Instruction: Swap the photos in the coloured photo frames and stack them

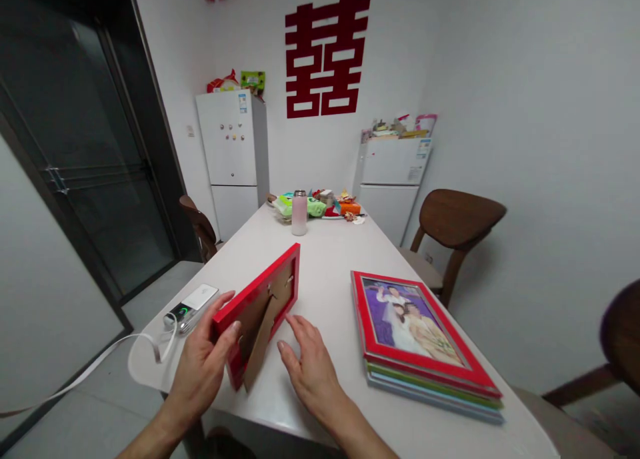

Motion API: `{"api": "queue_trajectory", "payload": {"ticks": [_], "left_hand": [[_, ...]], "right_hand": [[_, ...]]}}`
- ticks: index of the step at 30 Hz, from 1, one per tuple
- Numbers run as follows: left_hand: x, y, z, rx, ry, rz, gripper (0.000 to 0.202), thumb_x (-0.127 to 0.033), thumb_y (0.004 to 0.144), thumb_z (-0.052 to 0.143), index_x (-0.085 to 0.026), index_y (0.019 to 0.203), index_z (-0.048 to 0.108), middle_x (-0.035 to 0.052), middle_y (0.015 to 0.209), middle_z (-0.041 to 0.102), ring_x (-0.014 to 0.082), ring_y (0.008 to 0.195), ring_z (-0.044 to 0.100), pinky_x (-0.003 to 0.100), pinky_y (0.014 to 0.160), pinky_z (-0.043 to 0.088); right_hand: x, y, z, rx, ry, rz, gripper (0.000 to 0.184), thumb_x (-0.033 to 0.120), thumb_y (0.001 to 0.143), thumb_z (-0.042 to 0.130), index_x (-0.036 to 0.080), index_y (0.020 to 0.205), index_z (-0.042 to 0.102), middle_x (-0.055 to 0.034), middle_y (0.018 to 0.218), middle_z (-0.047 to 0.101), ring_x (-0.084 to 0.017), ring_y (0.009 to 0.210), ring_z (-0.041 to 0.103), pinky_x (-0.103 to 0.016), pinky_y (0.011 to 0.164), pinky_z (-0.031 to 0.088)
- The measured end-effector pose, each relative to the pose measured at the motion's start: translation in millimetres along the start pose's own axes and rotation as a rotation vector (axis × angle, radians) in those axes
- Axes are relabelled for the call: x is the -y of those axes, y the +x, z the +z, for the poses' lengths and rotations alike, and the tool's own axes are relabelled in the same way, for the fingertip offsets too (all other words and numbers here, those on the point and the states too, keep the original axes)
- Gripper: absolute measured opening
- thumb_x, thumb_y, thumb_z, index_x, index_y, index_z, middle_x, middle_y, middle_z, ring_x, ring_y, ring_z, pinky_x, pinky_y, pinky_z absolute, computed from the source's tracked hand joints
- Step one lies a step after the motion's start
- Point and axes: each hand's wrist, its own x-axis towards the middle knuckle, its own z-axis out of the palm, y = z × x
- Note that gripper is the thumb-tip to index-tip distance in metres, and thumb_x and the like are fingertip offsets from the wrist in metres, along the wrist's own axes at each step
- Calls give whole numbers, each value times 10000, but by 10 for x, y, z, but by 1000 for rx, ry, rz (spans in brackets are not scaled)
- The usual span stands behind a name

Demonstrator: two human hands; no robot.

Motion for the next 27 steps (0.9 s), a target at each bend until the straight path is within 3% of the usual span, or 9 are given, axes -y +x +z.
{"api": "queue_trajectory", "payload": {"ticks": [3,6,10,16,19,24,27], "left_hand": [[116,-39,-38,-34,-153,-110,374,-266,760,487,-201,1123,422,42,1075,557,191,1005,504,320,892,355],[299,-136,-43,31,-291,-255,398,-297,740,509,-180,1104,395,59,1027,580,195,915,558,320,812,423],[549,-358,-59,131,-185,-304,440,-307,748,502,-161,1142,375,90,1106,540,218,1007,509,343,861,391],[724,-608,-89,237,183,-271,519,-321,731,506,-172,1209,368,97,1244,430,261,1165,344,414,965,268],[792,-642,-70,287,330,-181,521,-320,742,488,-171,1222,354,98,1262,407,259,1182,315,447,989,215],[923,-684,-31,311,537,52,520,-295,761,483,-165,1237,317,117,1248,421,248,1133,393,461,959,281],[922,-679,-46,326,582,96,530,-292,769,487,-168,1247,297,127,1248,418,254,1134,390,463,941,312]], "right_hand": [[33,-11,48,63,-7,-2,439,354,770,426,187,1176,437,-102,1171,495,-199,1092,425,-400,926,343],[60,-33,14,128,-62,31,471,389,750,438,158,1160,461,-123,1185,476,-213,1097,416,-395,928,335],[31,-100,-64,212,-176,39,485,388,702,493,158,1128,499,-133,1190,471,-240,1087,417,-419,922,319],[-27,-175,-81,266,-302,8,447,317,682,501,161,1100,523,-124,1184,476,-239,1077,415,-417,924,296],[-19,-176,-78,287,-338,11,442,308,677,497,159,1092,529,-124,1172,482,-238,1065,420,-412,921,293],[12,-174,-112,319,-369,10,425,299,672,499,172,1075,541,-118,1150,489,-235,1040,430,-402,910,291],[34,-149,-161,354,-357,15,424,291,667,513,195,1080,537,-114,1162,476,-236,1051,420,-404,908,289]]}}
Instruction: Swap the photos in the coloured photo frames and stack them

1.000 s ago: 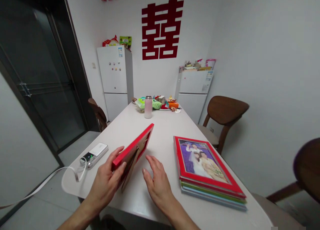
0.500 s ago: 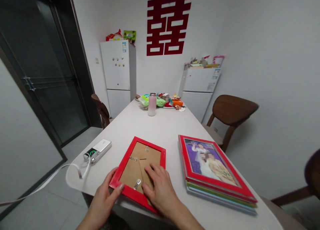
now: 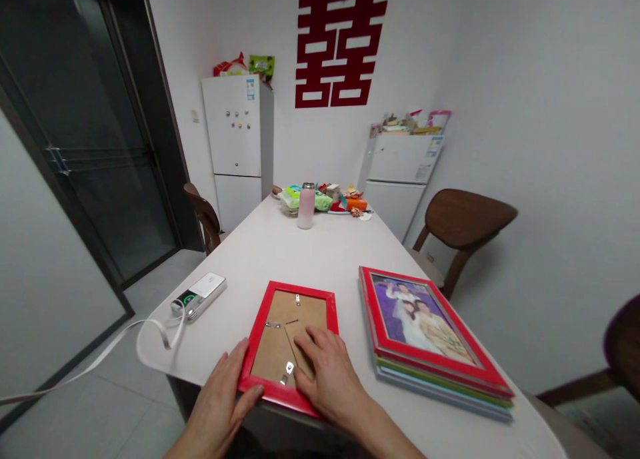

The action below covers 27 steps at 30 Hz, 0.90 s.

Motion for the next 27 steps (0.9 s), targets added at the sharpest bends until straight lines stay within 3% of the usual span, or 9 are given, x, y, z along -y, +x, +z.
{"api": "queue_trajectory", "payload": {"ticks": [4,7,12,15,18,23,27], "left_hand": [[-47,71,-99,118,-44,77,636,-309,700,591,-139,1244,307,157,1313,299,269,1195,281,450,953,305],[-78,148,-135,228,-61,153,606,-348,661,633,-158,1186,398,151,1293,340,273,1195,276,450,951,310],[-96,214,-122,275,-21,155,561,-385,651,635,-122,1117,464,177,1260,381,277,1183,301,443,951,309],[-124,227,-156,311,-12,135,540,-363,652,635,-111,1101,472,180,1265,373,272,1190,292,432,955,303],[-174,250,-237,362,2,109,527,-321,635,650,-121,1090,477,170,1280,356,266,1198,279,425,971,271],[-257,316,-378,450,-46,94,379,-293,622,666,-154,950,534,130,1299,343,239,1215,250,381,991,233],[-267,367,-425,495,-76,82,288,-300,625,670,-155,839,543,128,1281,373,237,1219,242,360,987,242]], "right_hand": [[23,39,-82,102,111,-154,355,253,668,540,250,1021,572,-76,1229,415,-218,1116,366,-371,922,285],[84,74,-77,152,169,-241,220,225,686,537,260,878,639,-53,1164,470,-200,1091,387,-348,906,304],[183,109,16,52,152,-157,143,244,709,520,261,752,655,-42,1023,546,-197,997,441,-369,855,330],[118,132,-15,39,178,-127,198,231,723,484,230,853,633,-60,1063,525,-181,998,449,-330,859,341],[-46,169,-116,-19,103,14,286,173,712,447,164,955,597,-99,1111,499,-181,1023,438,-302,884,323],[-242,244,-175,59,-85,90,229,120,679,425,149,760,637,-87,881,583,-181,868,492,-267,789,353],[-284,304,-99,-4,-134,112,249,111,705,394,158,699,638,-82,826,582,-176,833,482,-247,745,344]]}}
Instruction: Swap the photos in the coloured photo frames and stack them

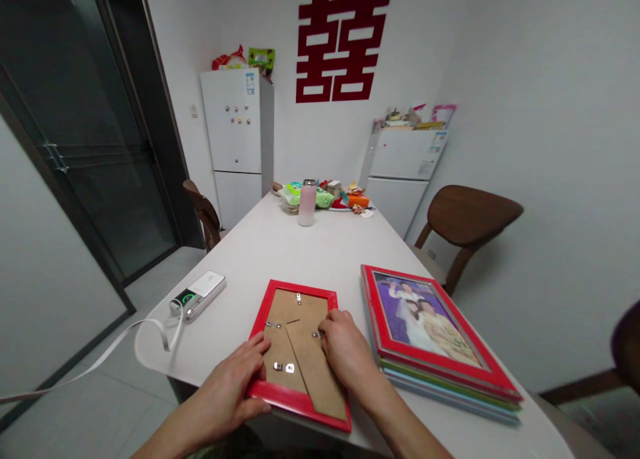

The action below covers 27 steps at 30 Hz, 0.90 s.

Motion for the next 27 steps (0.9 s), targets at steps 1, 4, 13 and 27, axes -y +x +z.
{"api": "queue_trajectory", "payload": {"ticks": [1,4,13,27], "left_hand": [[8,5,-3,5,-3,0,292,-298,622,674,-155,838,540,128,1279,375,238,1219,242,361,986,244],[46,16,21,0,-11,2,309,-280,603,691,-162,841,533,120,1280,377,234,1221,237,359,987,243],[21,69,122,-46,10,31,338,-256,537,737,-162,787,530,128,1260,402,237,1205,276,345,978,266],[-46,76,142,-17,6,2,498,-246,532,738,-132,968,525,136,1263,397,256,1208,261,367,988,262]], "right_hand": [[-9,13,15,-15,-8,1,251,116,713,391,161,689,637,-82,816,581,-177,824,481,-246,734,344],[-29,36,29,-33,-20,-8,251,135,729,391,169,686,636,-80,793,577,-178,803,484,-245,699,350],[502,203,100,-15,117,-158,207,205,755,432,166,787,634,-61,816,586,-151,803,501,-238,734,356],[237,445,244,-127,-14,31,265,241,795,376,120,797,611,-97,805,570,-167,773,499,-261,715,337]]}}
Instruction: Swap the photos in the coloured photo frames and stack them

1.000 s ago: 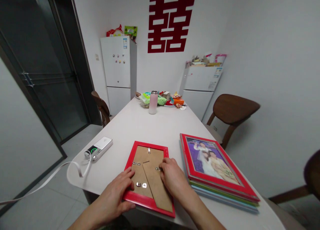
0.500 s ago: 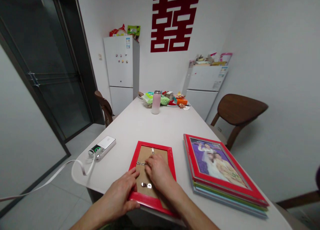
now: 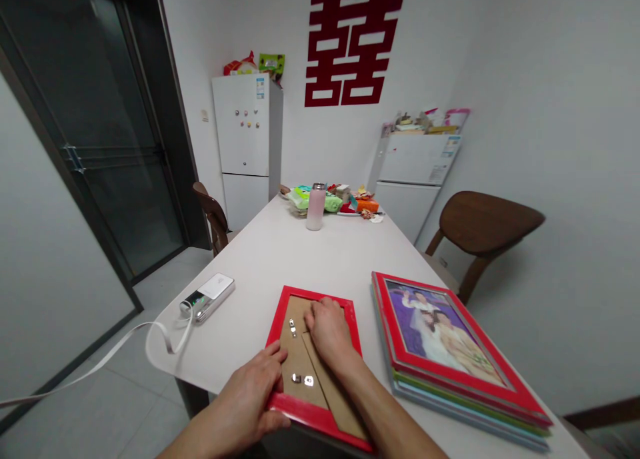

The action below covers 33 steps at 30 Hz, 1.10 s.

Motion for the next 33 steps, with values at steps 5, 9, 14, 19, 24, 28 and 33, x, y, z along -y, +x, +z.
{"api": "queue_trajectory", "payload": {"ticks": [5,9,14,19,24,28,33], "left_hand": [[-13,15,-19,19,-5,-17,518,-241,532,736,-127,986,514,145,1269,384,259,1211,253,373,990,255],[9,35,10,16,2,-8,437,-235,523,739,-141,899,537,140,1273,381,258,1214,245,379,986,255],[42,18,41,-11,-17,-8,430,-250,531,730,-156,898,528,127,1278,377,245,1218,240,375,982,258],[50,-6,53,-28,-38,5,411,-243,542,718,-172,898,526,113,1293,358,234,1226,223,386,986,245],[51,-12,58,-82,-158,-36,596,-241,552,700,-164,1090,454,121,1329,286,234,1215,252,381,995,239],[1,35,-7,-260,-399,-69,578,-201,659,582,-146,1186,351,113,1300,343,217,1181,322,351,993,250],[22,135,-119,-406,-939,-94,393,-221,764,405,-160,1147,346,71,1127,539,198,1008,515,318,825,436]], "right_hand": [[-126,74,34,-16,-40,69,278,220,785,379,132,853,633,-107,829,565,-190,819,484,-286,752,323],[-76,97,28,-6,-22,60,293,224,783,386,181,960,615,-82,851,574,-179,834,480,-267,753,328],[-5,-99,-157,-8,15,30,326,266,783,384,167,1037,562,-84,930,561,-177,865,477,-266,770,332],[20,-543,-374,123,82,16,384,388,684,499,188,1004,569,-81,885,551,-199,843,493,-281,736,360],[26,-618,-441,137,160,59,429,242,638,492,148,1055,538,-92,912,563,-188,859,511,-272,769,367],[111,-495,-634,98,162,82,377,249,627,478,142,970,592,-89,857,580,-196,809,528,-280,730,391],[400,-437,-832,52,274,0,343,288,644,500,179,953,602,-71,879,574,-190,835,523,-276,736,400]]}}
